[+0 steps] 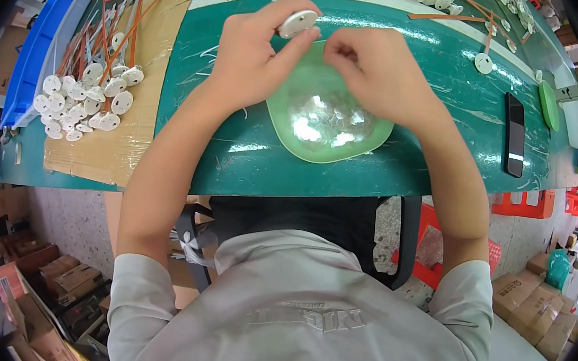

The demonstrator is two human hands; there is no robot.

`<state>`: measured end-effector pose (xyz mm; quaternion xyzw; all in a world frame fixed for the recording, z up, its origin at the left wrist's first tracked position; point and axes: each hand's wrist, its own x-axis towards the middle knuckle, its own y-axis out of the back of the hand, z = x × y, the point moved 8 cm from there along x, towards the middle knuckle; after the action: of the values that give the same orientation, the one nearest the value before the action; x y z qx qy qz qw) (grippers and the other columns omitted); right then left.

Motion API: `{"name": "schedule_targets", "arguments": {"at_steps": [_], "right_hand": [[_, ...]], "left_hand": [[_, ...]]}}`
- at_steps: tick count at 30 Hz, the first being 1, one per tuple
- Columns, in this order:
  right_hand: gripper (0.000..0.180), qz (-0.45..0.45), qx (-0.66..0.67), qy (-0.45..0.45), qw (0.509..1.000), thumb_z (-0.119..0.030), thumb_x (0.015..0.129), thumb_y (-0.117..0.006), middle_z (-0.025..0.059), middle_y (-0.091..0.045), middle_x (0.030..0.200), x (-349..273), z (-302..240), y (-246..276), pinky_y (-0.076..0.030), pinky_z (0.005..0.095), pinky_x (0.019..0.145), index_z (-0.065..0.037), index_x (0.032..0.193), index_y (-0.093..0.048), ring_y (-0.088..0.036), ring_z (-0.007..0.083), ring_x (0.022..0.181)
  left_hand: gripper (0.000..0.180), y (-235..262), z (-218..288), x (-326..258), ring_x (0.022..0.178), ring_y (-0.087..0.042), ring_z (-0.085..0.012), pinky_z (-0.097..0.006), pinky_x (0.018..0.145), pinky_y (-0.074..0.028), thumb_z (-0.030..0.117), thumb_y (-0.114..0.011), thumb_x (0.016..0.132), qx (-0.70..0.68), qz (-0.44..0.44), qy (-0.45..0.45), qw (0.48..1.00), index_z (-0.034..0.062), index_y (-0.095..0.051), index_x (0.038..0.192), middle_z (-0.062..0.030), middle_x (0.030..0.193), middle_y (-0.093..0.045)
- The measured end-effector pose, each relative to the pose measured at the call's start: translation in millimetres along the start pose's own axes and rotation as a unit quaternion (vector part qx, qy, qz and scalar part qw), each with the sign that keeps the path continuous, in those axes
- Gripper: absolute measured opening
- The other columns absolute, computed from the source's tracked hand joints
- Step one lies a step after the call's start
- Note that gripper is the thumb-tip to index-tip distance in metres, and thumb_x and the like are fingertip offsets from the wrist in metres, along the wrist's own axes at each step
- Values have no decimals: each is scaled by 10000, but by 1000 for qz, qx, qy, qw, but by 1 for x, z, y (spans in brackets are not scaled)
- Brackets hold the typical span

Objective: Assembling LED light strips by attaching small components to circular bases at a workstation.

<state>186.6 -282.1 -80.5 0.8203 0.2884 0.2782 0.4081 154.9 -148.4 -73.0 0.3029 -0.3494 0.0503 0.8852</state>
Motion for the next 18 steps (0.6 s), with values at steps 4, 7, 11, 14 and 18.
{"name": "schedule_targets", "arguments": {"at_steps": [4,7,11,14,18], "right_hand": [[139,111,90,17,990,-109,913,-638,102,-670,766,-2,-4,23,-531,307,643,23,948,-665,-638,158,684],[139,116,112,14,987,-112,933,-642,68,-691,811,-3,-7,24,-548,279,642,16,978,-672,-650,131,720],[139,112,98,16,989,-109,936,-648,61,-694,828,-2,-7,21,-563,270,641,17,988,-675,-653,115,736],[135,129,140,15,982,-102,938,-647,51,-700,876,-2,-8,23,-565,269,653,10,1006,-680,-655,110,771],[150,159,236,-2,958,-101,941,-650,54,-694,936,-3,-7,26,-564,263,671,16,1030,-681,-652,113,821]], "left_hand": [[257,10,-3,1,813,-720,-138,-258,724,-540,123,-776,818,-73,56,33,995,62,-677,1047,-67,856,-733],[279,13,1,1,834,-708,-99,-242,761,-544,94,-802,788,-120,62,33,990,55,-681,1037,-40,883,-744],[282,13,4,1,829,-706,-104,-241,770,-543,72,-801,786,-97,53,25,994,50,-674,1036,-41,888,-741],[271,16,3,1,850,-698,-107,-248,780,-540,40,-793,792,-123,63,32,990,38,-663,1030,-49,898,-735],[276,22,2,0,885,-683,-111,-258,797,-531,-14,-784,799,-219,92,87,967,22,-642,1033,-62,913,-724]]}}
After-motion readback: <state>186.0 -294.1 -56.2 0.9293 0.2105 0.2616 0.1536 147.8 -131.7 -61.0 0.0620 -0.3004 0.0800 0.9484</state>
